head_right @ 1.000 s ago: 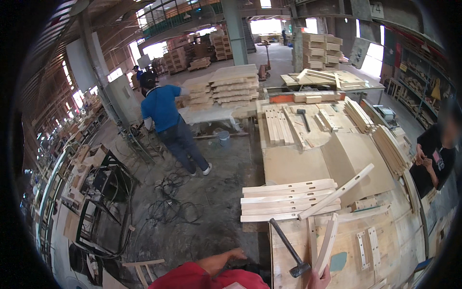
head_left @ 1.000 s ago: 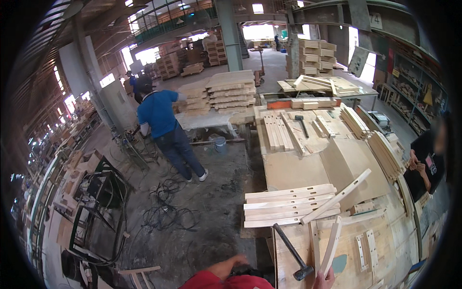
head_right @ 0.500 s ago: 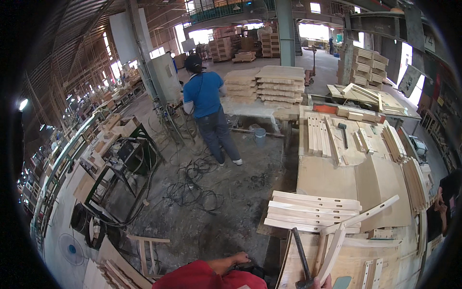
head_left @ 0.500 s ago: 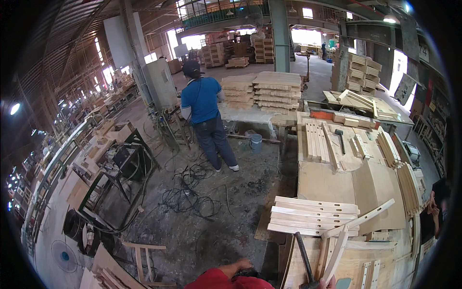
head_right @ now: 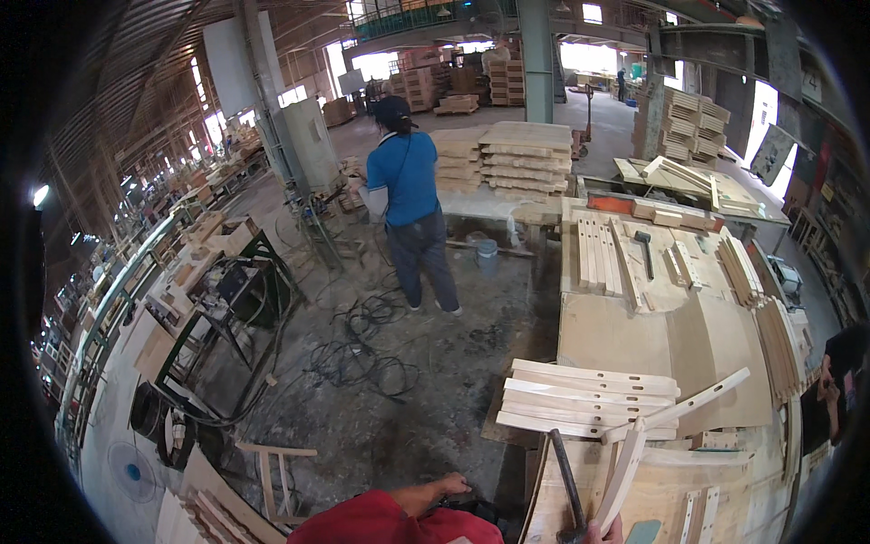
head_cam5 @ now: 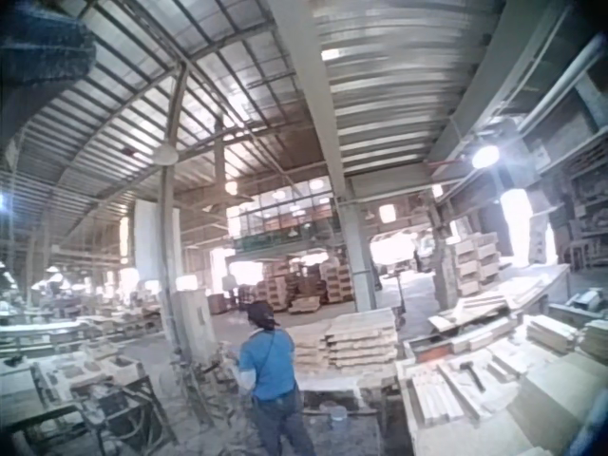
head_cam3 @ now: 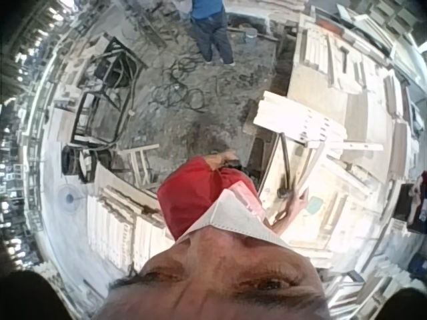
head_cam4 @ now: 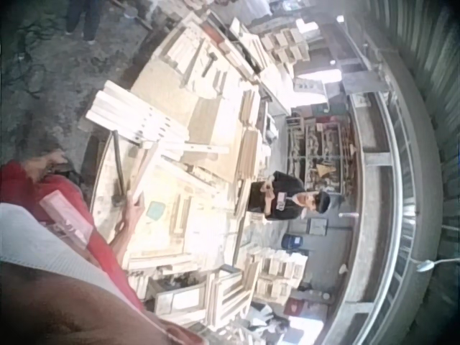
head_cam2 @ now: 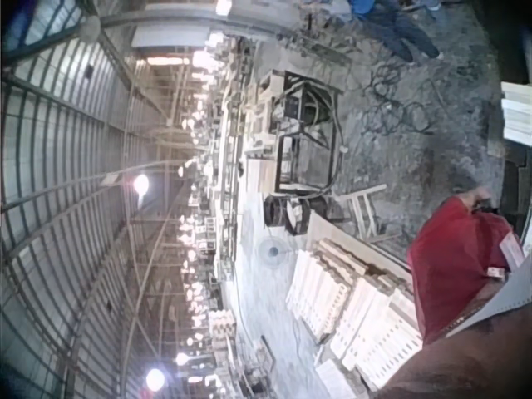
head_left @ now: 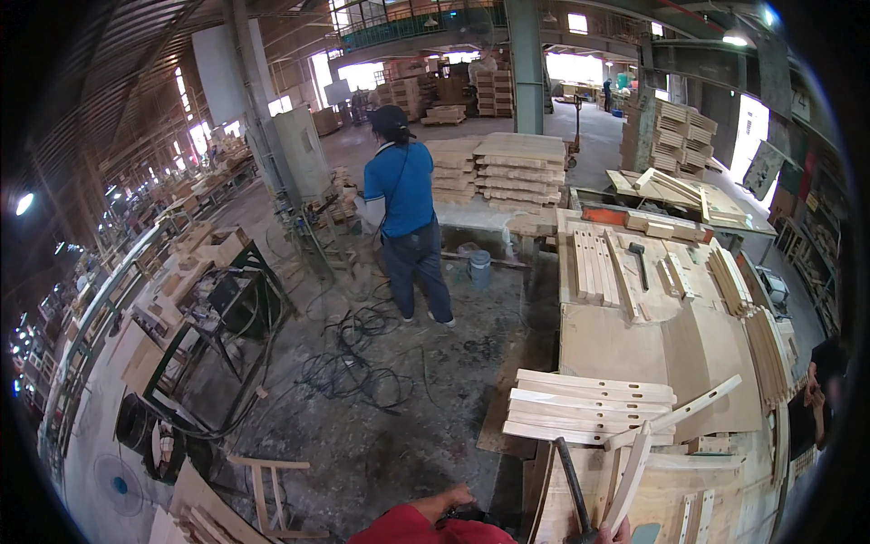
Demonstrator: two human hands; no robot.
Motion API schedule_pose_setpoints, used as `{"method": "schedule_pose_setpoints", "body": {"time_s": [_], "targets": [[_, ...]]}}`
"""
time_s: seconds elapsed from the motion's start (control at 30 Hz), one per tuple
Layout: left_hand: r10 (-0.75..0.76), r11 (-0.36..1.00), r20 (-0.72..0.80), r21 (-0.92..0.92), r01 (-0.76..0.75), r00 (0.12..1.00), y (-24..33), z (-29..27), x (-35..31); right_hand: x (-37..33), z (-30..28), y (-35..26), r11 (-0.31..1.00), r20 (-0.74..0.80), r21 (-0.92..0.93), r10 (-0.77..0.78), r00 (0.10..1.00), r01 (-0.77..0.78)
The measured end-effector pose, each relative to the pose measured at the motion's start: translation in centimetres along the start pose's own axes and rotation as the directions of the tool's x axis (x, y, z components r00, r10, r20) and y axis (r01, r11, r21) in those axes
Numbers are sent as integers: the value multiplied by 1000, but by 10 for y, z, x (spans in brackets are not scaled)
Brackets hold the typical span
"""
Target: The person assembles wooden furniture frames on a workbench in a factory setting. They pick up pre-drilled wooden slats and fit them into a jig, using a rubber mallet to secure the joints. The person repeatedly handles the wooden components, aligning them and tapping them into place to form the frame structure.
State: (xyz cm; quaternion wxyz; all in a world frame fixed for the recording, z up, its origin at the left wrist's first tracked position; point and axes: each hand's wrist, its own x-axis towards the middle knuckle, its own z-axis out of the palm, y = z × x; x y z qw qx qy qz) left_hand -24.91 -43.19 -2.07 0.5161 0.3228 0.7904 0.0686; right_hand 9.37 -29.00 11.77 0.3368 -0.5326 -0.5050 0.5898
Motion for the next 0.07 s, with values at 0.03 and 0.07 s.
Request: {"method": "schedule_pose_setpoints", "body": {"time_s": [0.03, 0.07], "targets": [[11, 997, 6, 81, -12, 1000, 1, -1, 0, -1, -1, -1, 1000, 13, 17, 17, 1000, -17], [22, 987, 12, 162, -24, 1000, 1, -3, 0, -2, -1, 0, 1000, 9, 20, 19, 1000, -19]]}}
